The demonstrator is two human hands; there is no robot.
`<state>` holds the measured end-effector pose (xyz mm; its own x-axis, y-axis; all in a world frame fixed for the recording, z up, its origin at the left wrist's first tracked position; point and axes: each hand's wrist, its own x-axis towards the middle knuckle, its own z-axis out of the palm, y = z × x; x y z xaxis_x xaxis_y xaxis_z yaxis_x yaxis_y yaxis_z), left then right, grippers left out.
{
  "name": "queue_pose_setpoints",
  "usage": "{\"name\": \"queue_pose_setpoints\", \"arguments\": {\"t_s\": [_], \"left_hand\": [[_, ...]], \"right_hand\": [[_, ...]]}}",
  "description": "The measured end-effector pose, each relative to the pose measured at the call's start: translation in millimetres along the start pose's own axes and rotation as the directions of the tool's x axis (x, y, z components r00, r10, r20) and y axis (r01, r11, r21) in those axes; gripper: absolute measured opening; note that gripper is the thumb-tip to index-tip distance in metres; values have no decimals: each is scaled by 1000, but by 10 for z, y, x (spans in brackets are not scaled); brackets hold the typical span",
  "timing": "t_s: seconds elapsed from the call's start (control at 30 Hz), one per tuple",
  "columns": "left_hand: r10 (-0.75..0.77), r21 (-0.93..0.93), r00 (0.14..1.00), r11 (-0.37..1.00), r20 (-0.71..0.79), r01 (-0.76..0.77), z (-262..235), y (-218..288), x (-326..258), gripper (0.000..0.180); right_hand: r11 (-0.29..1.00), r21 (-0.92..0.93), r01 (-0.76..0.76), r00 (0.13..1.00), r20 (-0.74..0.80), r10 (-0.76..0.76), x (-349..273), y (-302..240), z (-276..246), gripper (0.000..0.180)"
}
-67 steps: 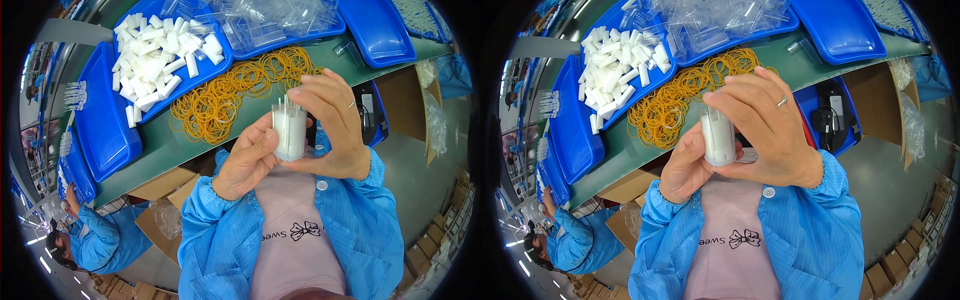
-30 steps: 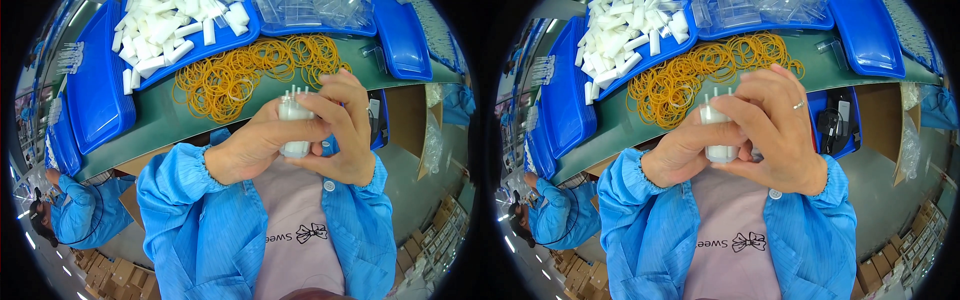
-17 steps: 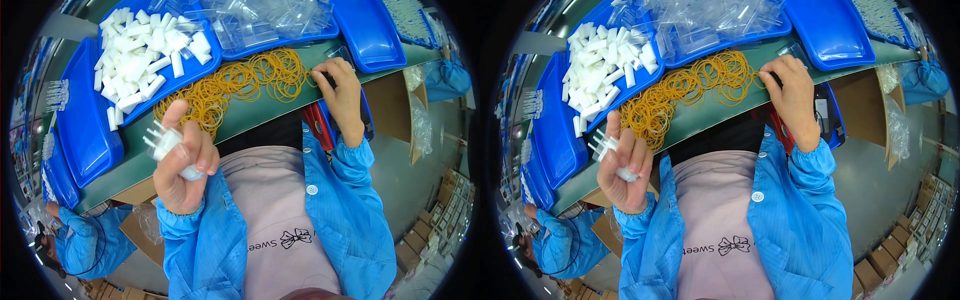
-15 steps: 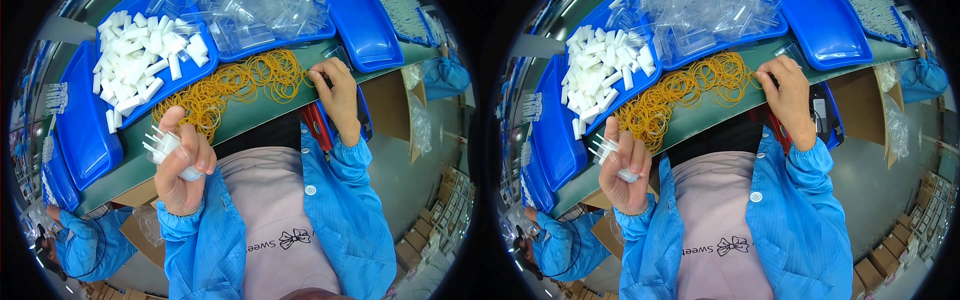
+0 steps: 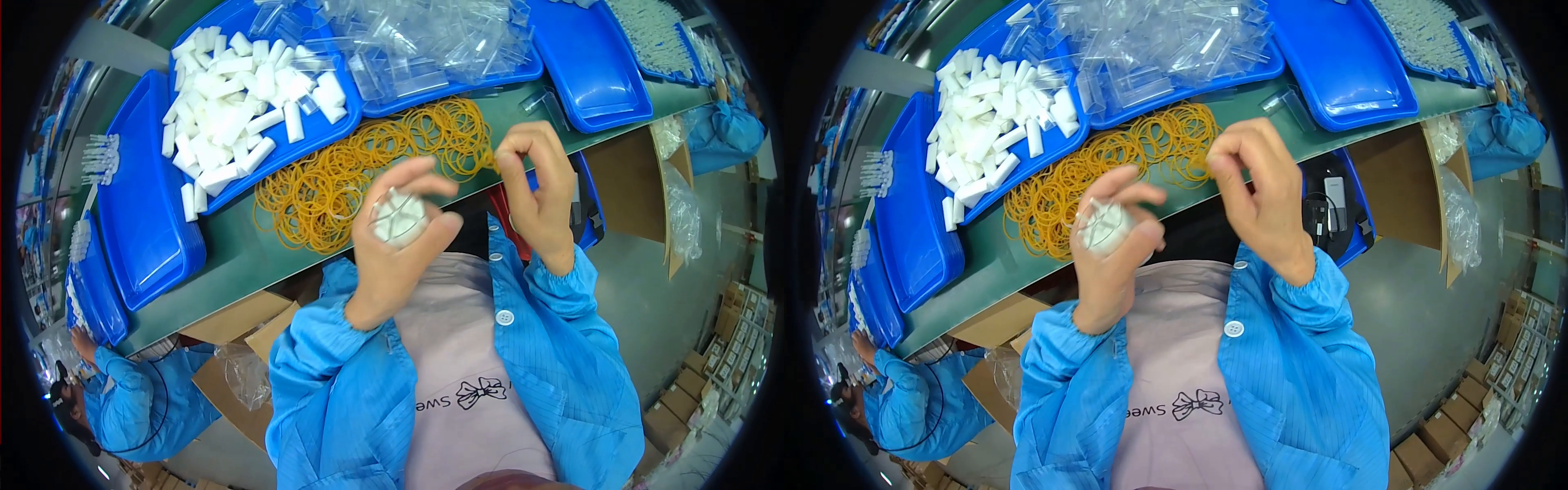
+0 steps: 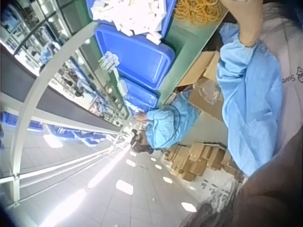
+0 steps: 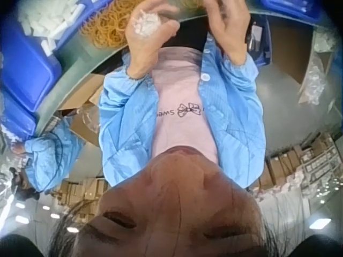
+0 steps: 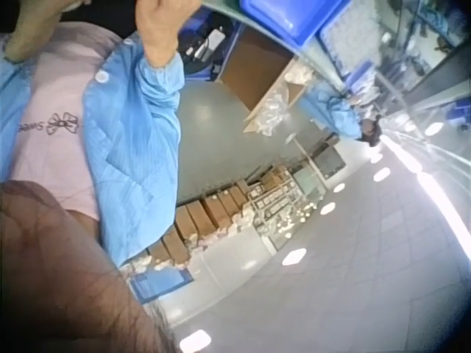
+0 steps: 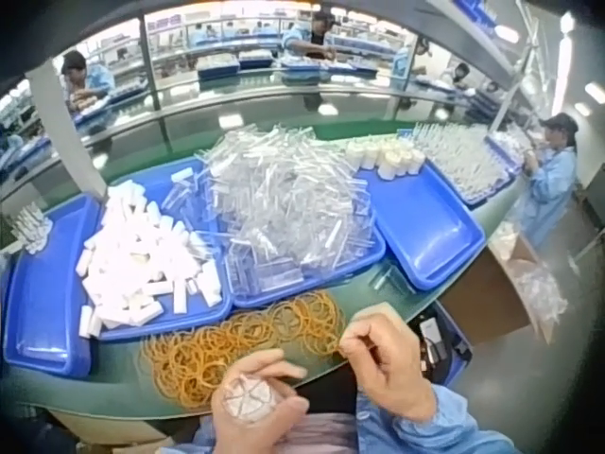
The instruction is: The person assembles components by fitting foam sleeves onto vertical pins, placing clear plastic covers over the foam, and securing the bundle with a rubber band.
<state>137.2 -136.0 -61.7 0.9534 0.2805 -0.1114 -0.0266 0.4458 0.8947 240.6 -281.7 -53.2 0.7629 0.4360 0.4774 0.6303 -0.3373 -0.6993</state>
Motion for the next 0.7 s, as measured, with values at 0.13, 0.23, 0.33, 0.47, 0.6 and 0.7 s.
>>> {"name": "queue_pose_setpoints", "arguments": {"t_s": [0.13,0.23,0.33,0.47,0.6,0.7], "left_hand": [[208,168,978,965,-23,-201,111,-59,257,49],[215,176,976,963,-34,-205,132,-17,322,46],[239,233,970,947,-45,-223,102,9,341,47],[229,208,964,958,-134,-198,61,53,350,48],[97,-3,987,995,-130,-98,18,135,325,55],[-23,-363,1000,932,-9,19,25,251,230,61]], "right_hand": [[993,-11,118,993,25,-117,11,-180,90,9],[996,22,89,996,12,-89,34,-116,123,7],[992,124,36,999,8,-37,37,-70,134,6],[990,136,38,999,-2,-38,65,31,158,7],[971,224,-88,995,-27,96,69,188,186,10],[954,265,-142,988,-27,155,67,335,233,11]]}}
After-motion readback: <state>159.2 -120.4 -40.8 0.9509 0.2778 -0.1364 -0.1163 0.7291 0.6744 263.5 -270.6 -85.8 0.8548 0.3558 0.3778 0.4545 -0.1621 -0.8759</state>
